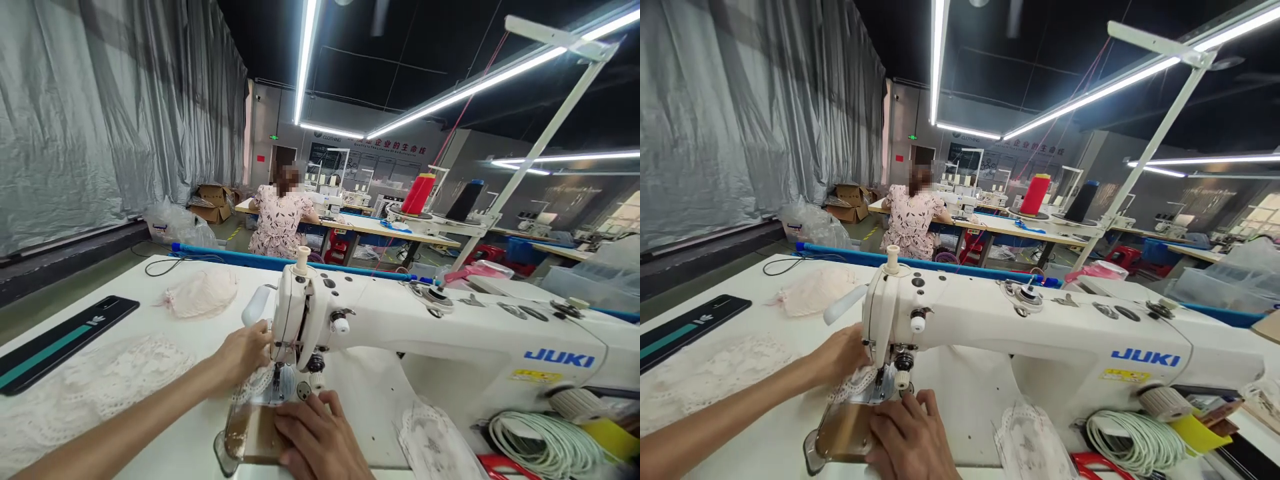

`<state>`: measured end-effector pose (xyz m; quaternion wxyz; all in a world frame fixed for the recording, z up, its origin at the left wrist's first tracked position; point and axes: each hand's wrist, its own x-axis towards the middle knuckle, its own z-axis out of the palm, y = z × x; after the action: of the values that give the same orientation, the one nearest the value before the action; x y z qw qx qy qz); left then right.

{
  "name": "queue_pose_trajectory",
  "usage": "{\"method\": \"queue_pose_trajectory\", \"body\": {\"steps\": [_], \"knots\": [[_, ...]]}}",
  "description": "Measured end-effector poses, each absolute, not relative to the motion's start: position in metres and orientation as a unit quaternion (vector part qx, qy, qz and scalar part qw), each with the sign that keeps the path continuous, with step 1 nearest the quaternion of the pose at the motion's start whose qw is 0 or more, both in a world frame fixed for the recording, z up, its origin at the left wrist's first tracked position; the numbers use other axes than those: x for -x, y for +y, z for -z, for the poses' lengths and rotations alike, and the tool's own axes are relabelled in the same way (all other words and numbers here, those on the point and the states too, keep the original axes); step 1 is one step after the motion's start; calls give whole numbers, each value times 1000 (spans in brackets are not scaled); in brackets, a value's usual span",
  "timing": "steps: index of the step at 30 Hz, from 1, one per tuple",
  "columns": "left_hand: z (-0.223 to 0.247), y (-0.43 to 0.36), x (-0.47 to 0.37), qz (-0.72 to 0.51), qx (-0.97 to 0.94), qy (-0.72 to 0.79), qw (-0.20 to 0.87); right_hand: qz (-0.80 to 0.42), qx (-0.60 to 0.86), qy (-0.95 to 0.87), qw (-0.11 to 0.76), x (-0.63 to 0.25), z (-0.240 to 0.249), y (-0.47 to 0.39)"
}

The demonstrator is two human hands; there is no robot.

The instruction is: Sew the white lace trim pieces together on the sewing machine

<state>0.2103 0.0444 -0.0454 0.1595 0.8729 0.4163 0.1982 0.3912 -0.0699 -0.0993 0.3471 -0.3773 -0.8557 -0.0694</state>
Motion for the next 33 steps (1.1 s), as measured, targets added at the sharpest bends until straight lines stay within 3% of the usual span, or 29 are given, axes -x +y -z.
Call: {"method": "queue_pose_trajectory", "body": {"steps": [6,9,12,15,19,29,33], "knots": [[31,-23,-183,-97,-825,490,265,-270,467,-771,339,-386,66,-88],[26,-61,-168,-120,-758,477,428,-458,444,-694,334,-372,50,-104],[23,-89,-155,-133,-694,414,574,-562,440,-616,333,-357,36,-124],[21,-112,-144,-108,-735,379,551,-639,405,-586,292,-348,28,-146],[20,-137,-137,-104,-768,336,534,-648,366,-619,251,-346,27,-173],[47,-179,-137,-112,-572,308,752,-643,390,-626,208,-353,33,-205],[56,-184,-137,-99,-538,331,769,-646,373,-635,199,-355,38,-208]]}}
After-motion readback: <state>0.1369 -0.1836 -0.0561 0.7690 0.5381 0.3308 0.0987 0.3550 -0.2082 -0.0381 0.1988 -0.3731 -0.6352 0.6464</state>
